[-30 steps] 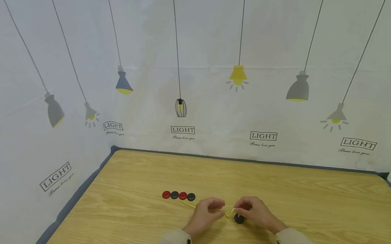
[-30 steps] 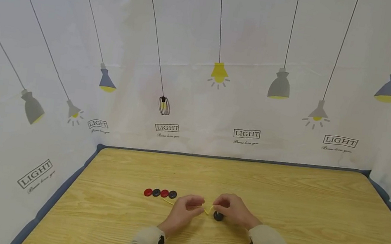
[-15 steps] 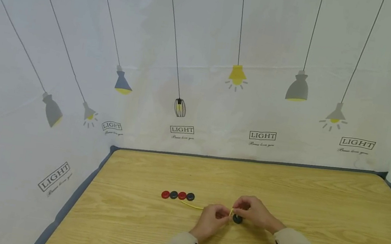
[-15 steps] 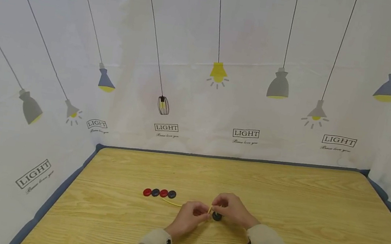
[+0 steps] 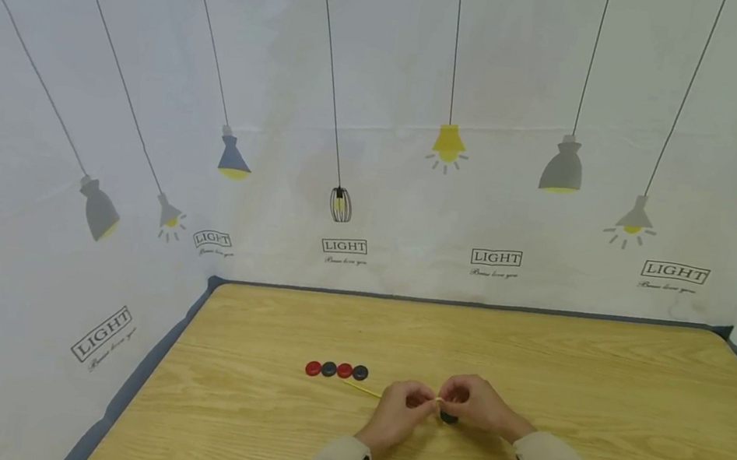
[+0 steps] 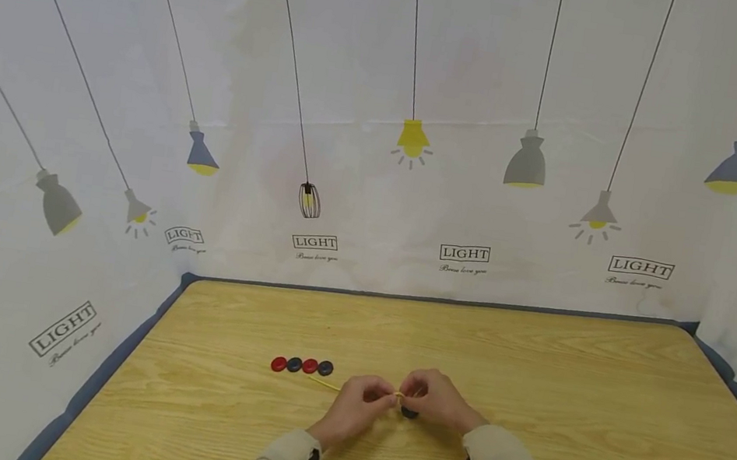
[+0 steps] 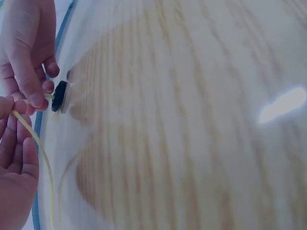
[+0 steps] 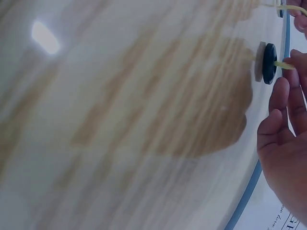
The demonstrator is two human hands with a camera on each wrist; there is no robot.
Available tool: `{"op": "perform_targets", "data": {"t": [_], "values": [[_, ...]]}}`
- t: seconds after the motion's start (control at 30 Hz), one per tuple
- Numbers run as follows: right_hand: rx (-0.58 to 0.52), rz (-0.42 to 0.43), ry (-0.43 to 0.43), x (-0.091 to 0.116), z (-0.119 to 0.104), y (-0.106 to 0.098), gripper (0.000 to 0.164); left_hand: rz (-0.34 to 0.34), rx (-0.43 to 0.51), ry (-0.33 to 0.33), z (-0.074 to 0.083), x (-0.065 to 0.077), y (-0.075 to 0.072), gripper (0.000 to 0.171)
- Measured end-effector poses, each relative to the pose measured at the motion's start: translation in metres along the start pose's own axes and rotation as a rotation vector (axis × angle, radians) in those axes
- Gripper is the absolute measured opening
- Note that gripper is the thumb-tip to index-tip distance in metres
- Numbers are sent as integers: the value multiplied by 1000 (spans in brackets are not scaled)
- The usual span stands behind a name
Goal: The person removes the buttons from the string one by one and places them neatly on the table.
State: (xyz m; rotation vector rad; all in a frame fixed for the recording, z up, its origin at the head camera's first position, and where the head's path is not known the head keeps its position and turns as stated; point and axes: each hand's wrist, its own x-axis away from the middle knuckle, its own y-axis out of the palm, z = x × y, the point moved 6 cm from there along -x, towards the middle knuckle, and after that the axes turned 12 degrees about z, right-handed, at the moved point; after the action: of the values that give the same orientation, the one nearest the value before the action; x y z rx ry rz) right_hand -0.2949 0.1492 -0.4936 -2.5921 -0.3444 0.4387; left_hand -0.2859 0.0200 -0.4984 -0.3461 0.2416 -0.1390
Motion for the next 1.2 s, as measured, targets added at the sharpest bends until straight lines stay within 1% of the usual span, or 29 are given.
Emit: {"op": "perform_targets", "data": {"t": [0.1,0.23,0.33,0.47,0.57,0.6,0.63,0.67,0.77,0.83,0.9,1.0,1.1,1.2], "values": [[12,1,-8,1,1,0,8,5,15,7,0,-1,-1,12],[12,8,-13,2,3,-2,7,2,23,45,1,-2,-5,13],[21,11,-10,2,3,-3,8,-41,25,63,2,-1,-8,14],[27,11,9,3,4,-3,8,-113,28,34,-1,0,-11,15],[25,11,9,3,5,-3,8,-132,30,21,-3,1,-12,16],[27,9,6,4,4,-3,7,-133,32,28,-2,1,-13,17],[27,10,1,4,4,-3,7,-135,31,27,1,2,-14,17],[22,10,1,4,3,-3,6,-127,28,32,6,4,-15,17],[21,8,-5,5,0,-3,6,-104,24,16,4,3,-14,17],[21,7,-21,5,-2,-3,7,-85,27,12,3,3,-12,16],[21,2,-37,5,-4,-2,8,-64,34,22,-7,0,-7,16],[17,-5,-59,5,-6,-1,11,-28,30,35,-7,1,-6,15],[13,-10,-43,5,-7,0,11,4,-1,5,-8,0,-6,15],[18,-9,-10,4,-6,1,9,17,-21,-22,-9,0,-6,15]]}}
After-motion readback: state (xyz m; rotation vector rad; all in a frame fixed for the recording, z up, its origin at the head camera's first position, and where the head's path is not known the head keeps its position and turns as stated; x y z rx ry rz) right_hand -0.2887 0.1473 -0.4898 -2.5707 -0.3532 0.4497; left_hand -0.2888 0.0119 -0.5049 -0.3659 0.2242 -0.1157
